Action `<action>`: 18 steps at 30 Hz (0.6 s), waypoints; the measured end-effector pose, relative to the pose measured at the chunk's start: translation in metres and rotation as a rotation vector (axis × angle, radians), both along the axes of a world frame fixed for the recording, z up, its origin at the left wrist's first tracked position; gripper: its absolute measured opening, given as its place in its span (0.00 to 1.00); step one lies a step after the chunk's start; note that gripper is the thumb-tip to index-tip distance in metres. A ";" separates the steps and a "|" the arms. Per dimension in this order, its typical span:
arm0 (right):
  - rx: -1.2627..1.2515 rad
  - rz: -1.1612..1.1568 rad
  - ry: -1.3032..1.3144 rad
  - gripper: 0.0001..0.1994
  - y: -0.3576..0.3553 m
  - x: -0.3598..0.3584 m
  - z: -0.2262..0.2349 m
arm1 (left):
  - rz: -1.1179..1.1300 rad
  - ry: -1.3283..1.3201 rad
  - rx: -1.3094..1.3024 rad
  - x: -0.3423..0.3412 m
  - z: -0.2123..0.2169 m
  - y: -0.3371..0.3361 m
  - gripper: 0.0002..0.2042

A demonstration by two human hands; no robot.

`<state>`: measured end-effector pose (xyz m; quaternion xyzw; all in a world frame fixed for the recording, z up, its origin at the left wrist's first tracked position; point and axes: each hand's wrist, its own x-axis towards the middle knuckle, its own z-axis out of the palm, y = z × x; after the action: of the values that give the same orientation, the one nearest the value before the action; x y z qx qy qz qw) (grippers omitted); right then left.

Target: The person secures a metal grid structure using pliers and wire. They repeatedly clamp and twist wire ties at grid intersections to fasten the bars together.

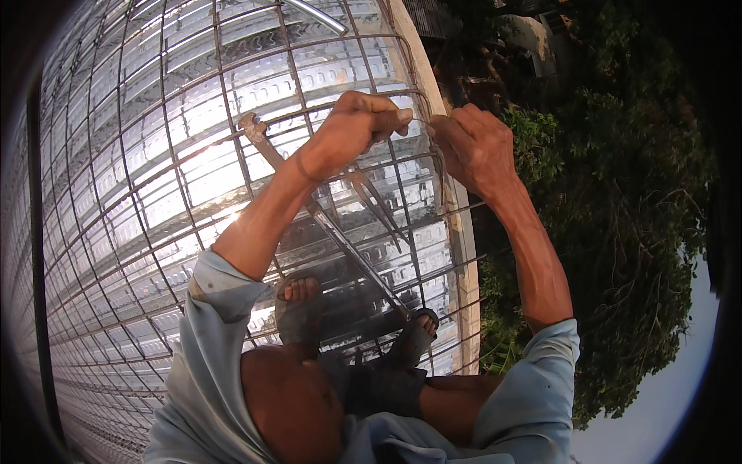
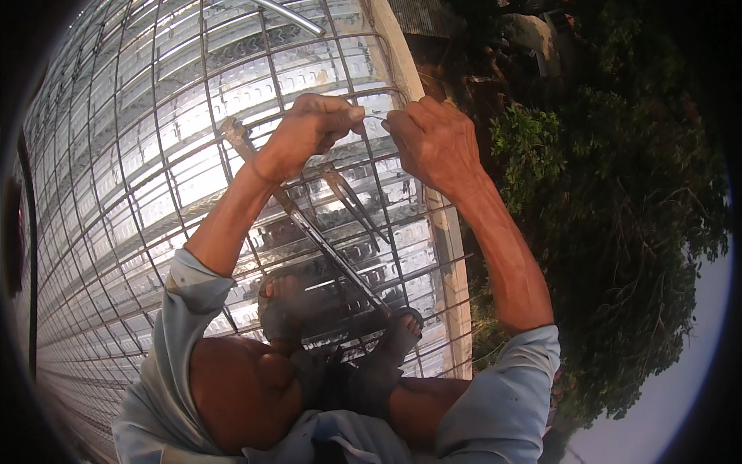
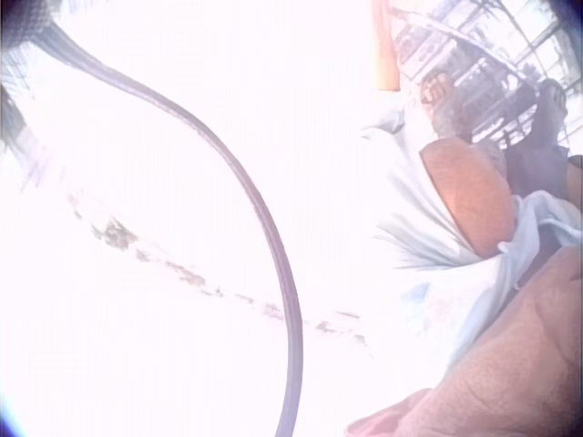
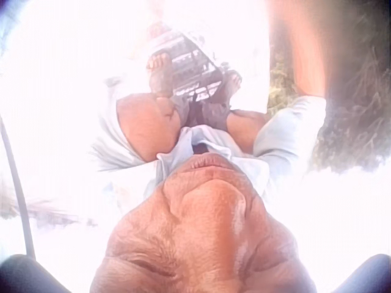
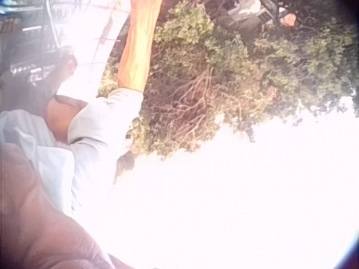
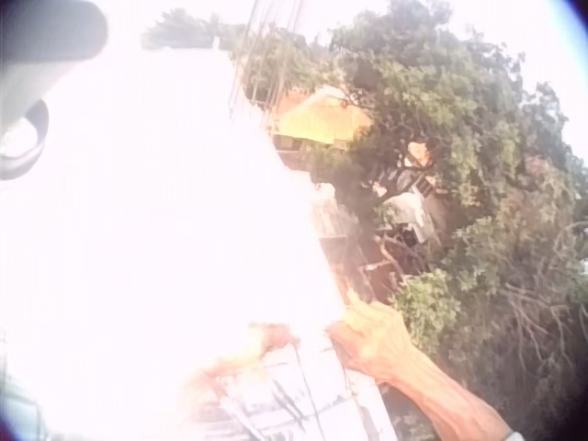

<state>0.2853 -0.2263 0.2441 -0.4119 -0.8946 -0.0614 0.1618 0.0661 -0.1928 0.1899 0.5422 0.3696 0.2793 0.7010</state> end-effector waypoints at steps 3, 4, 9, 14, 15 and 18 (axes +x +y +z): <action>0.063 0.068 -0.138 0.10 0.010 0.006 0.023 | -0.056 0.088 0.182 -0.001 0.012 0.000 0.21; 0.069 0.033 -0.101 0.10 0.011 0.012 0.017 | -0.054 0.047 0.195 0.002 0.011 -0.001 0.21; -0.448 -0.222 0.219 0.05 -0.017 0.016 -0.006 | -0.141 -0.139 -0.139 0.004 -0.014 -0.014 0.18; -1.497 -0.427 0.439 0.15 -0.038 0.004 -0.006 | -0.199 -0.088 -0.552 -0.009 -0.028 -0.046 0.16; -1.536 -0.435 0.478 0.15 -0.048 0.007 -0.011 | -0.215 -0.071 -0.575 -0.011 -0.028 -0.055 0.16; -1.623 -0.480 0.579 0.14 -0.073 0.014 -0.027 | -0.339 -0.143 -0.656 -0.009 -0.045 -0.077 0.14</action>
<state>0.2994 -0.2996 0.2175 -0.5751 -0.4764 0.6647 0.0230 0.0571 -0.2693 0.1449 0.3216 0.2947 0.0633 0.8976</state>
